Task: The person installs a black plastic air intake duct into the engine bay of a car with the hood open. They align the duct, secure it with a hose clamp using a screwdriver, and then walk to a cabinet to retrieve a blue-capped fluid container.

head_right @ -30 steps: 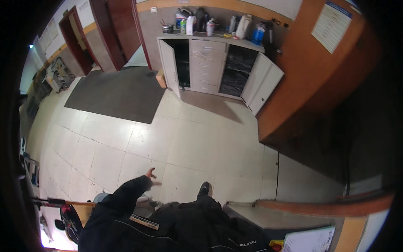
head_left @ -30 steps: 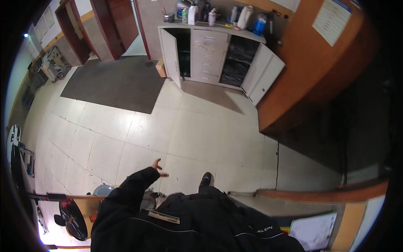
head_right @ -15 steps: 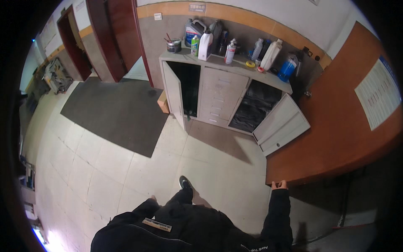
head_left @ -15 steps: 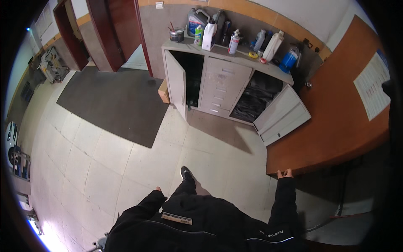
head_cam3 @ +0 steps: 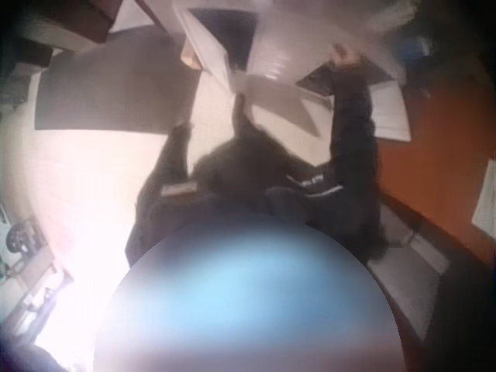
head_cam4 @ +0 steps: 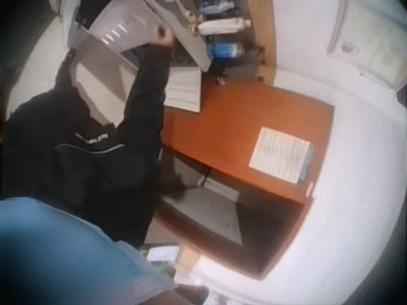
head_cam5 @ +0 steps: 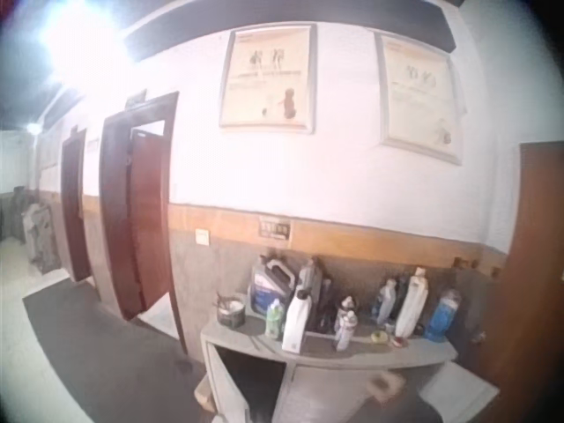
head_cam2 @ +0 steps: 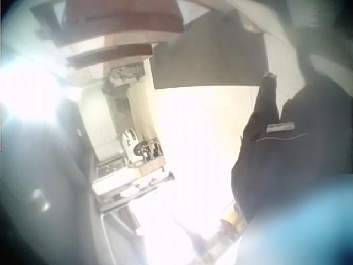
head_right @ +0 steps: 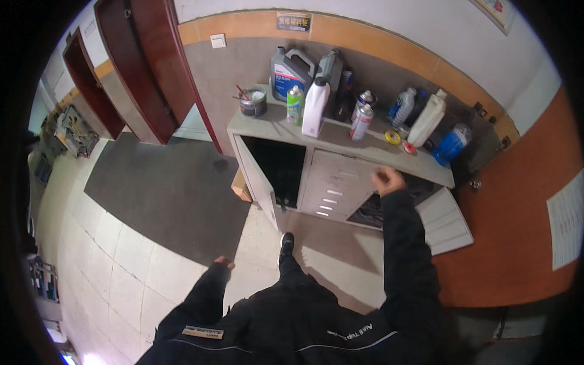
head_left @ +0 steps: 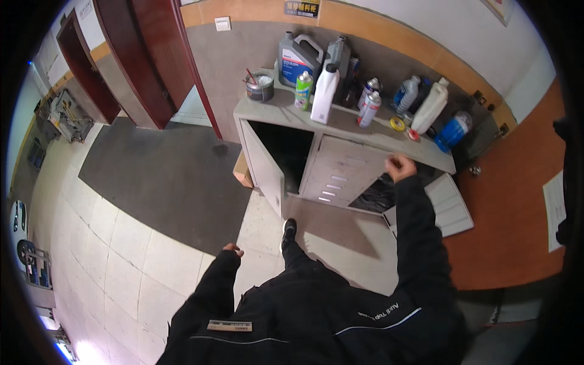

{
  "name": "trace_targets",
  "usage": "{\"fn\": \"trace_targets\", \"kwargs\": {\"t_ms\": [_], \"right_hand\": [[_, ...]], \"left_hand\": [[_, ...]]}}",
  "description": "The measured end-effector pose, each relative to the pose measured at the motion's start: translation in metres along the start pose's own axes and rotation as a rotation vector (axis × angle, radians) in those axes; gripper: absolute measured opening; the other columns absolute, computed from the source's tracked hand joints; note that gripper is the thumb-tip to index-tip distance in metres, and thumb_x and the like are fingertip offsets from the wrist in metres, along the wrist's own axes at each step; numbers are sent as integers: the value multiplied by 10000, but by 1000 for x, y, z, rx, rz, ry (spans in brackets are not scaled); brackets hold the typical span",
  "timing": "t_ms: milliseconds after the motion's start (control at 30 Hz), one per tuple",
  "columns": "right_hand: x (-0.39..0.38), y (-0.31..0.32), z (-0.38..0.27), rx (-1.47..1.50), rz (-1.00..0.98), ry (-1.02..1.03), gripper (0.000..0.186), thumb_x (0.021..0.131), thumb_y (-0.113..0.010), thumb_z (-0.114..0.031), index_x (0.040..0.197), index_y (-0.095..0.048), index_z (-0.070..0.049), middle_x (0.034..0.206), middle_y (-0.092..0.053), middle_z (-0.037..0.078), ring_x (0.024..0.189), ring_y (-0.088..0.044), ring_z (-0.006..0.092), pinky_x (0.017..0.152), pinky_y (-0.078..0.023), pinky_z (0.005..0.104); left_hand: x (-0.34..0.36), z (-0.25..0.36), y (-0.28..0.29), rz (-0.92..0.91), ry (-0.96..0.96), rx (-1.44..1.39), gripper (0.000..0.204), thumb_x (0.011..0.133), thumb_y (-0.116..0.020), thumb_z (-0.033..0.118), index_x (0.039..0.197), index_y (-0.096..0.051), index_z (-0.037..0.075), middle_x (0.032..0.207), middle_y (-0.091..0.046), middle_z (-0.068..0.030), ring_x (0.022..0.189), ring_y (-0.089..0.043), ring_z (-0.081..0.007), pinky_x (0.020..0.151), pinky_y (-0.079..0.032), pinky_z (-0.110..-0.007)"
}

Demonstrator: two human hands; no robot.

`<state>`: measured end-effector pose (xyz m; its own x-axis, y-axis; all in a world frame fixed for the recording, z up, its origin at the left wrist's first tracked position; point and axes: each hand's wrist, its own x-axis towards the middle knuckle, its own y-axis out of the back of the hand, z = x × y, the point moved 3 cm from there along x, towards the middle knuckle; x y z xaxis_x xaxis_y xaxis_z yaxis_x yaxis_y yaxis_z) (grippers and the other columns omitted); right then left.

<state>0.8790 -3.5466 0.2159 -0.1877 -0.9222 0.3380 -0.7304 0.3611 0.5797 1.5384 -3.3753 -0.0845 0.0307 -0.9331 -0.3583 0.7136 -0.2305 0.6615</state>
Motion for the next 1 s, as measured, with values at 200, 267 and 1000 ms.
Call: {"fn": "trace_targets", "kwargs": {"t_ms": [200, 267, 1000], "right_hand": [[365, -140, -151, 83, -71, 239, 419, 823, -841, -268, 1140, -732, -15, 989, -769, 90, 896, -729, 205, 870, -563, 329], [439, -184, -163, -264, -11, 198, 513, 781, -843, -317, 1201, -730, -44, 1154, -740, 178, 1095, -709, 309, 973, -549, 392], [521, -173, -367, 145, -363, 67, 517, 892, -779, -379, 1259, -645, -39, 766, -607, 14, 689, -599, 145, 627, -516, 323]], "left_hand": [[0, -92, -9, 16, 396, -375, 302, 829, -828, 309, 918, -684, 59, 832, -721, -129, 791, -682, -255, 712, -553, -423], [-25, -113, 2, -39, 547, -161, 320, 862, -783, 367, 921, -673, 73, 842, -727, -124, 779, -666, -286, 719, -538, -455], [40, -111, 20, -66, 534, -327, 290, 854, -751, 350, 966, -740, 82, 920, -741, -164, 895, -724, -296, 801, -571, -431]]}}
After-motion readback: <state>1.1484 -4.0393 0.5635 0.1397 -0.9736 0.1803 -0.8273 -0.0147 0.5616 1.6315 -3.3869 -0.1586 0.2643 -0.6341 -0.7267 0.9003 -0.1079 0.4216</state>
